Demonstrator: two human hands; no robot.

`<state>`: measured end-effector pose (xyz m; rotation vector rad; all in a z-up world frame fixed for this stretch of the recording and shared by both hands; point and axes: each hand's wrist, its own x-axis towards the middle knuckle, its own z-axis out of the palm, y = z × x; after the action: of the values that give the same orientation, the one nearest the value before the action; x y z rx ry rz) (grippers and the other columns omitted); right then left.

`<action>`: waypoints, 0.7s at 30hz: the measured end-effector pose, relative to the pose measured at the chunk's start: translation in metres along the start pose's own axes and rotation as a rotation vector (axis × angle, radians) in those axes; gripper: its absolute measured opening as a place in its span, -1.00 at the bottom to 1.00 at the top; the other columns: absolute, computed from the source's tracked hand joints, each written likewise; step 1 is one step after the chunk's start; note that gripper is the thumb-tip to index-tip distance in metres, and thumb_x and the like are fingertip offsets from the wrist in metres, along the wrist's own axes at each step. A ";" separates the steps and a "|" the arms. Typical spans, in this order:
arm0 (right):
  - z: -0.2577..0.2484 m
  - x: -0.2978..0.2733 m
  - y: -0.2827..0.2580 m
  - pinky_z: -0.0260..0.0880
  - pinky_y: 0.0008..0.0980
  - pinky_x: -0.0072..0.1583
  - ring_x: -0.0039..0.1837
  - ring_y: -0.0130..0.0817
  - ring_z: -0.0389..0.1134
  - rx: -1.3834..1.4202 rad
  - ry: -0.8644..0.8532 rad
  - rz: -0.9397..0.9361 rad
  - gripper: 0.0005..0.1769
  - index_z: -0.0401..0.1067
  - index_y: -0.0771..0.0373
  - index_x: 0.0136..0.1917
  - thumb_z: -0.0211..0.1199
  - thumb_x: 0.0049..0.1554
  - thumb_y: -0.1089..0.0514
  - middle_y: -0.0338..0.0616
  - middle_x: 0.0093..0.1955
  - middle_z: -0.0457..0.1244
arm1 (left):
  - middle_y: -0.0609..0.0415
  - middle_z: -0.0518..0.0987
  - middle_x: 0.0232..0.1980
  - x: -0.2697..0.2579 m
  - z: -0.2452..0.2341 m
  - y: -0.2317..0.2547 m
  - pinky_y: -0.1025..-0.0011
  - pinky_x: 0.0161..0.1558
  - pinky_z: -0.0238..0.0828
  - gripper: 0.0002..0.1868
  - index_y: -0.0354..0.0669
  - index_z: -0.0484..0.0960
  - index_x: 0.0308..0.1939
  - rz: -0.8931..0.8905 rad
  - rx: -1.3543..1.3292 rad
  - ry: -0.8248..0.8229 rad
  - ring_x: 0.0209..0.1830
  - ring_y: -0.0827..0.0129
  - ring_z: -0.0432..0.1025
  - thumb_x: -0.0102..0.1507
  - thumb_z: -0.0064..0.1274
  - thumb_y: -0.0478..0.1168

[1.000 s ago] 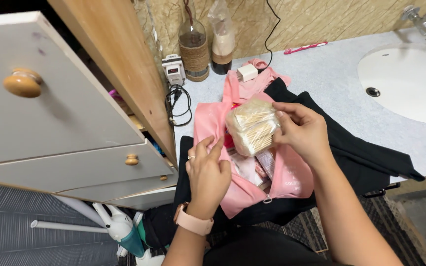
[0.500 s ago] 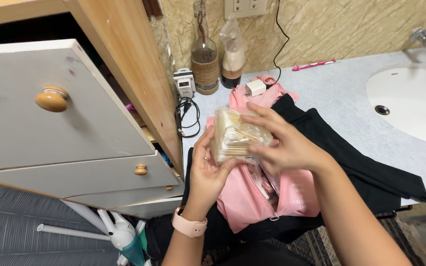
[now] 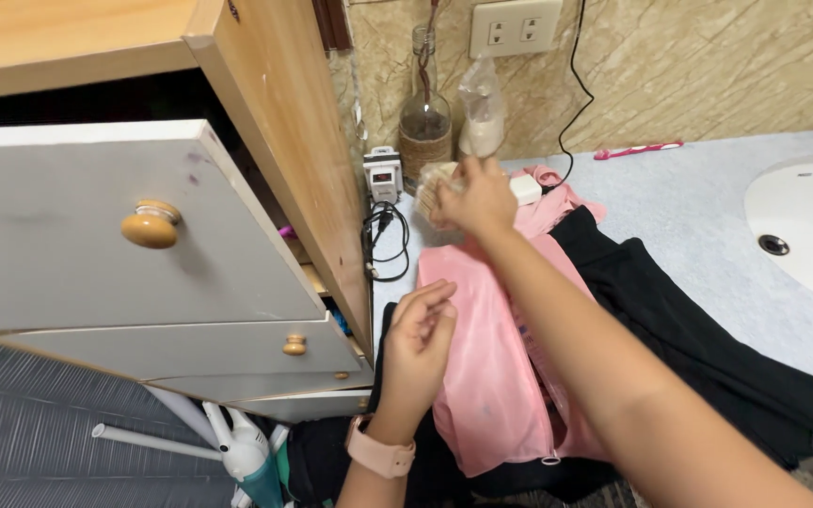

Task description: The person unpacks a pink bag containing toiletries and personal care items. They remove items one by one and place them into a bathroom cabinet. The task involves handling various bottles, tubes, and small containers.

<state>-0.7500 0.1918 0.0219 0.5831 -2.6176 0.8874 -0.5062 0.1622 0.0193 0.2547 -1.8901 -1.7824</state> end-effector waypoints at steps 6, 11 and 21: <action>0.026 0.003 0.009 0.31 -0.08 0.28 0.35 0.20 0.21 -0.222 -0.647 -0.121 0.14 0.26 0.08 0.47 0.60 -0.28 -0.32 0.21 0.46 0.04 | 0.02 0.54 0.23 0.009 0.006 0.000 0.43 0.04 0.54 -0.70 -0.17 0.66 0.11 -0.023 0.152 -0.022 0.08 0.35 0.53 0.30 0.07 -0.30; -0.018 -0.001 0.035 0.45 -0.26 0.17 0.14 -0.13 0.44 0.296 -0.386 -0.177 -0.22 0.28 0.29 0.50 0.31 0.13 -0.12 0.13 0.25 0.34 | -0.01 0.56 0.21 -0.002 0.019 0.012 0.27 0.22 0.44 -0.75 -0.15 0.69 0.05 0.216 0.421 -0.024 0.18 0.12 0.50 0.31 0.05 -0.32; -0.157 -0.134 0.033 0.46 -0.31 0.01 -0.10 -0.21 0.45 0.414 -0.621 0.062 -0.60 0.45 0.21 0.30 0.13 0.23 0.08 0.01 -0.02 0.42 | -0.12 0.47 0.31 -0.029 0.039 0.013 -0.19 0.35 0.01 -0.75 -0.14 0.73 -0.22 0.347 0.916 -0.196 0.42 -0.06 0.22 0.05 0.08 -0.36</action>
<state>-0.6241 0.3519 0.0691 1.0269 -3.0050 1.4859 -0.4977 0.2114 0.0252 0.0544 -2.5901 -0.6500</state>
